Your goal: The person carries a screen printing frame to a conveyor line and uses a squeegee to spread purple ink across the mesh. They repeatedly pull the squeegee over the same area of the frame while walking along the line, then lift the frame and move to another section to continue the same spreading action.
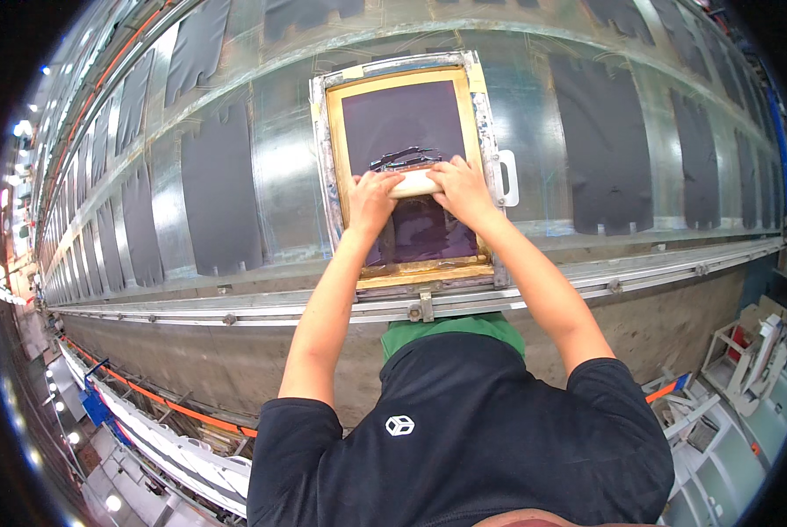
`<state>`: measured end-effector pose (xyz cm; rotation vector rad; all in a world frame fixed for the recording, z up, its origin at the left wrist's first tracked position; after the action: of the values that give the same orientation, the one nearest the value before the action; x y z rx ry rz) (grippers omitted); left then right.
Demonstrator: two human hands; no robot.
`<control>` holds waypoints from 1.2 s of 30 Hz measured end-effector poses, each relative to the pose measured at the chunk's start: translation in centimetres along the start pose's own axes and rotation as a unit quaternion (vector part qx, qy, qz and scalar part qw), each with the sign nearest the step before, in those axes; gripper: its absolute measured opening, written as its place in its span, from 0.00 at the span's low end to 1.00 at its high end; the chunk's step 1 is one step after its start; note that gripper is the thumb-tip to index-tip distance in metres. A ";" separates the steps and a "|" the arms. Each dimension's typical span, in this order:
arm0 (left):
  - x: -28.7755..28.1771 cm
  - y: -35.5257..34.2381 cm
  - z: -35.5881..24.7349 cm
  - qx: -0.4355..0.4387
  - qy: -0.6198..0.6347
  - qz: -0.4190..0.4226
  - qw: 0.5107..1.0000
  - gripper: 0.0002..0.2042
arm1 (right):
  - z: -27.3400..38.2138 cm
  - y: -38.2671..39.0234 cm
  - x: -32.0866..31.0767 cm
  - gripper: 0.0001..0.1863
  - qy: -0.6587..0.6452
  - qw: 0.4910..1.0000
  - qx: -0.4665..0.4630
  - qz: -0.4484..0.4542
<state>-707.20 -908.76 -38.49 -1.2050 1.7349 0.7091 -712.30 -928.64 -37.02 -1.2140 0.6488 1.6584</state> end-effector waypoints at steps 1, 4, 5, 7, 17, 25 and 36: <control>0.4 1.2 -0.2 -0.014 -0.012 0.006 1.000 0.21 | 0.3 0.6 0.5 0.27 -0.016 1.000 0.004 -0.001; 1.0 6.7 -1.0 -0.016 0.009 0.022 1.000 0.23 | 3.7 5.4 1.2 0.25 -0.055 0.998 0.022 0.011; 1.2 8.4 -1.1 -0.031 0.018 0.034 0.999 0.23 | 4.7 6.6 1.5 0.25 -0.066 0.997 0.025 0.014; 1.1 10.3 -1.5 -0.033 0.023 0.022 0.999 0.23 | 5.9 8.0 1.4 0.25 -0.062 0.998 0.023 0.000; 0.0 -0.9 0.5 -0.013 0.040 0.002 0.999 0.17 | -0.1 0.1 0.2 0.21 -0.047 0.994 0.012 -0.100; 2.3 10.7 -0.2 -0.017 -0.001 0.064 0.998 0.21 | 4.9 9.5 3.7 0.23 -0.135 0.990 0.018 -0.035; 0.9 11.9 -1.7 0.029 0.009 0.025 0.999 0.26 | -12.9 6.4 1.9 0.13 -0.189 0.879 0.325 -0.294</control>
<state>-718.99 -906.15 -38.90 -1.1359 1.7944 0.6745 -712.71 -941.25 -44.27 -0.4929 0.4618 0.9854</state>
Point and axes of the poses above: each hand's wrist, its own y-axis away from the middle knuckle, its own x-axis out of the palm, z = x × y, the point moved 3 cm from there along -y, towards the middle knuckle, and after that the axes turned 13 degrees about -x, right-handed, at the moved point
